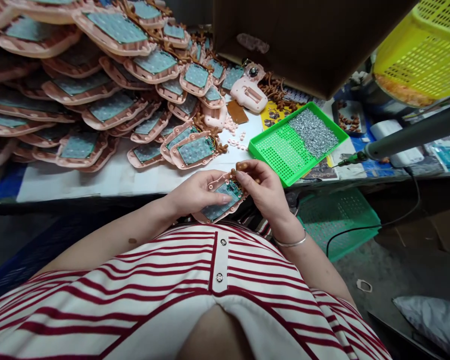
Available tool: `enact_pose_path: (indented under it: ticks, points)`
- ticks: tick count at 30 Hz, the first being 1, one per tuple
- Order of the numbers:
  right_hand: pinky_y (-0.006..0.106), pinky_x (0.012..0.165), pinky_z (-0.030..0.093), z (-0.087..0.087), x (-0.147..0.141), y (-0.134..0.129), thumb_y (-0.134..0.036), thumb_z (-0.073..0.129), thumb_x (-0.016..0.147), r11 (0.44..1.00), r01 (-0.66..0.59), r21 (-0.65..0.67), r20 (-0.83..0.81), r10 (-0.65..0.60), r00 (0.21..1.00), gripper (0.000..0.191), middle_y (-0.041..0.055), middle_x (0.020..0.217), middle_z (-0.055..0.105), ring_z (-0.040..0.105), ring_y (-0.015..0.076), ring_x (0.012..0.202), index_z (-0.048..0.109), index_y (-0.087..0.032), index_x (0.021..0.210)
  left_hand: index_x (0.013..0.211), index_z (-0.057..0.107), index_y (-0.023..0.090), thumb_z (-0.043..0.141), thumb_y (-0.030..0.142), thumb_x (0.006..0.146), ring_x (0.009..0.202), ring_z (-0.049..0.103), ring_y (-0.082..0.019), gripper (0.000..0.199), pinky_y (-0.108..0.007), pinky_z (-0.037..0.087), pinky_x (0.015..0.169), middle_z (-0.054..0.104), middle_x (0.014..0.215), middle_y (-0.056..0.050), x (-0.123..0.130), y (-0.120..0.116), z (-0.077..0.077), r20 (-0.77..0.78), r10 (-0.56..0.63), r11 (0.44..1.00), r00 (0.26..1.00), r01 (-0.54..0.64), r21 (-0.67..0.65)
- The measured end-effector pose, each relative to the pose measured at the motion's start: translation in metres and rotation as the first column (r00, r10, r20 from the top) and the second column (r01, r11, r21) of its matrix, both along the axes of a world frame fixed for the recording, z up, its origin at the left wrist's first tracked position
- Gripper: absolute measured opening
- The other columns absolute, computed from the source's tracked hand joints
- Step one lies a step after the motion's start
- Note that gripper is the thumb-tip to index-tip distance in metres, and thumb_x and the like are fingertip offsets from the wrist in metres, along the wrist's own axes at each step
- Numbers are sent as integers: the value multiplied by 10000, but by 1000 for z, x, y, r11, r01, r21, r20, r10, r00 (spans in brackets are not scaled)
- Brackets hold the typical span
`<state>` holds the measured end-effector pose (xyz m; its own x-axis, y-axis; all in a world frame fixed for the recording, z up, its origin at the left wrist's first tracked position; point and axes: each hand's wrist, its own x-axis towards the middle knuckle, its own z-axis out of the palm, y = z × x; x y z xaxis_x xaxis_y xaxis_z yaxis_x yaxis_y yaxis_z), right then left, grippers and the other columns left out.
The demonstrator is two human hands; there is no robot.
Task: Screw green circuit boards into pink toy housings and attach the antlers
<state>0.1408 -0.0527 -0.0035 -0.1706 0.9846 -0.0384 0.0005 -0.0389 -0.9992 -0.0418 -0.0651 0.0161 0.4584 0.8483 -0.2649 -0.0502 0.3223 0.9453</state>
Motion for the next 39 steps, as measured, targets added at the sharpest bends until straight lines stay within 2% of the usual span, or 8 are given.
enact_pose_path:
  ticks: [5,9,16,22,25,29,33,39]
  points:
    - [320,828,549,8,14,-1,-581,728,794,976,167,137,29,-173,985,447,31,1073,679,636,157,909,642,-276,1110,1130,665,121,825,313,666,1202,620,-280,527,-395,443,1086,707,1216,-107,-34,27,14,-177,283,901,943,-199,385]
    - [323,786,528,4,23,-1,-509,748,803,990,92,111,101,-103,990,314,14,909,703,622,144,797,708,-244,966,1314,545,94,771,282,749,1320,525,-254,637,-397,342,1177,594,1404,-117,-66,57,27,-286,450,799,846,-239,552]
    - [309,660,491,-14,24,1,-487,716,827,993,-16,113,201,-7,980,267,24,834,700,600,154,723,720,-236,919,1263,641,166,661,291,853,1148,563,-328,429,-472,395,1047,664,1219,-139,-78,73,21,-590,711,572,383,173,802]
    - [304,651,476,17,28,8,-397,647,888,957,-143,253,383,36,923,177,27,791,684,611,157,724,703,-229,880,1215,674,165,561,292,909,1095,580,-354,350,-498,395,976,697,1143,-175,-73,70,6,-574,774,483,266,338,808]
    - [312,684,478,49,30,33,-354,618,907,893,-234,386,524,-3,852,159,32,792,695,624,160,740,697,-223,863,1200,674,169,543,257,913,1046,608,-336,328,-487,430,931,716,1123,-155,-65,67,6,-520,810,401,269,391,828]
    - [334,724,482,69,31,108,-364,593,913,873,-265,410,716,-128,687,185,48,846,714,621,176,758,696,-213,886,1158,679,147,558,256,919,1023,636,-321,290,-480,462,932,733,1127,-148,-46,61,9,-456,822,291,342,438,851]
    - [407,897,480,50,25,197,-382,649,858,943,-229,240,950,-179,257,388,180,1175,685,627,295,1048,652,-145,1165,1150,690,166,582,240,914,1040,651,-299,269,-495,464,994,748,1135,-127,-25,50,8,-423,773,220,473,425,878]
    - [397,916,469,23,11,248,-425,698,792,959,-227,166,980,-136,143,592,276,1208,664,615,340,1072,594,-55,1241,1115,709,167,594,199,913,1055,663,-280,235,-520,441,1065,754,1142,-118,-13,40,-3,-453,615,191,645,435,880]
